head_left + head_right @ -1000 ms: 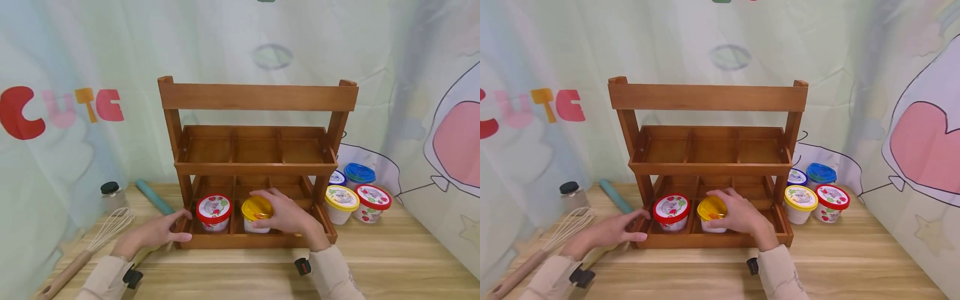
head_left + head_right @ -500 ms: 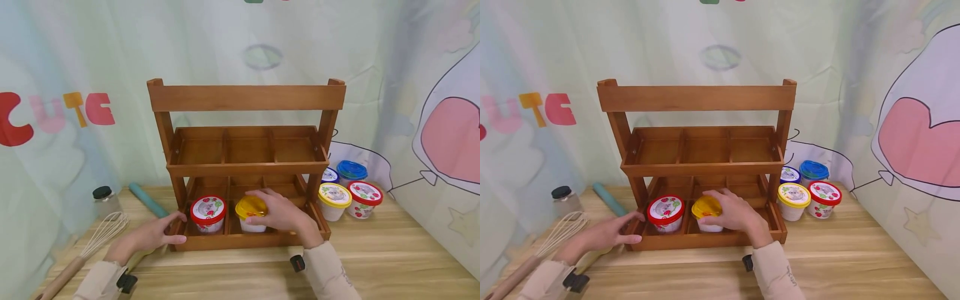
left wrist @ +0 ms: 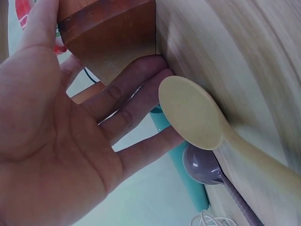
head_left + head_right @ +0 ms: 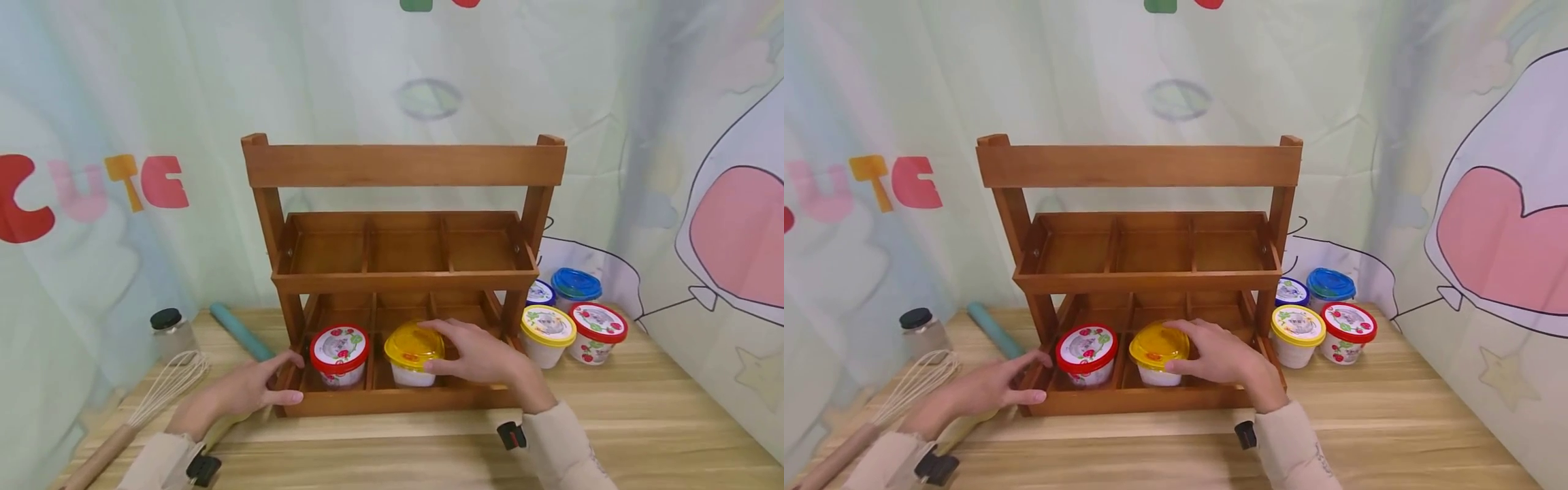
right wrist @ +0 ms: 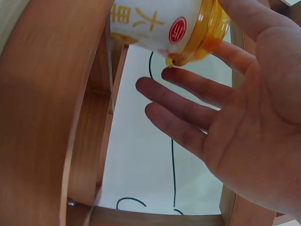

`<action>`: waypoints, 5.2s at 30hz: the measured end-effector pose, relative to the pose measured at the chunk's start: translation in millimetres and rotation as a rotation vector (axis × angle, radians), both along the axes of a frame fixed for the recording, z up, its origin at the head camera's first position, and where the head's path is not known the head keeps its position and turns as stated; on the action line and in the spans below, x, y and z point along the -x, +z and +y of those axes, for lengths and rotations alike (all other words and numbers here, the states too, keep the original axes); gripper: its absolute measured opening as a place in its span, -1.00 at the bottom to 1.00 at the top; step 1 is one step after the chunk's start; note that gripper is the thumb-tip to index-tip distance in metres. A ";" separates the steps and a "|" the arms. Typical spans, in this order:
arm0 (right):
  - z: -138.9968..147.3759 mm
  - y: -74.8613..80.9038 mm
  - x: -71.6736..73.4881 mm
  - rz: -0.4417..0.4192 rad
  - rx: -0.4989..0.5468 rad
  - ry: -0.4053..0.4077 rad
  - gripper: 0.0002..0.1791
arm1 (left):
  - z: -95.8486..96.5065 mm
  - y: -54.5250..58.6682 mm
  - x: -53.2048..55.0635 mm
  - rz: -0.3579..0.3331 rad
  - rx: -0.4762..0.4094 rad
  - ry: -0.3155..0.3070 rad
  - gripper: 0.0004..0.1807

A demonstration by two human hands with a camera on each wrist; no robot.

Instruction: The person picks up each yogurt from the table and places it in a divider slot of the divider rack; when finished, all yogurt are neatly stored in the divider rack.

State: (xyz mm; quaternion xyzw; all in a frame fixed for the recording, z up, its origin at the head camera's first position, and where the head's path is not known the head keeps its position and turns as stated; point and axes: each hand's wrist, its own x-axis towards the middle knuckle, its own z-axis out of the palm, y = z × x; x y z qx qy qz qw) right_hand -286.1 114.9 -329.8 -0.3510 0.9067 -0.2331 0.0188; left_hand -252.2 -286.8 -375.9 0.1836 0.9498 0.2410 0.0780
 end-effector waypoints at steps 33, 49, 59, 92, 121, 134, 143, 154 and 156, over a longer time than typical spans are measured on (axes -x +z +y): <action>178.9 18.8 18.0 -0.066 0.152 -0.246 -0.39 | -1.3 6.3 1.7 0.002 -0.022 -0.018 -0.37; 213.4 1.0 27.3 0.018 0.062 -0.458 -0.31 | 0.0 8.3 -0.8 -0.001 -0.005 -0.004 -0.39; 221.1 -14.9 36.6 0.027 0.021 -0.551 -0.24 | -0.2 5.4 -0.8 -0.009 0.009 0.007 -0.37; 219.2 -32.4 40.5 0.028 0.070 -0.717 -0.30 | 0.1 5.1 -3.3 -0.003 -0.005 -0.010 -0.38; 242.2 -12.7 23.3 0.069 0.023 -0.636 -0.19 | 0.2 3.3 -5.2 0.009 -0.019 -0.017 -0.40; 206.7 29.4 4.1 0.171 0.006 -0.587 -0.17 | -0.7 1.1 -3.3 0.035 -0.010 -0.029 -0.40; 173.5 45.5 -7.2 0.195 0.006 -0.523 -0.19 | -1.1 2.8 -4.2 0.036 -0.005 -0.033 -0.41; 133.3 54.3 -16.1 0.279 -0.038 -0.382 -0.31 | -2.1 2.0 -2.4 0.038 -0.006 -0.032 -0.42; 125.7 53.9 -16.5 0.265 -0.031 -0.363 -0.34 | -2.0 1.7 -2.7 0.035 -0.010 -0.034 -0.42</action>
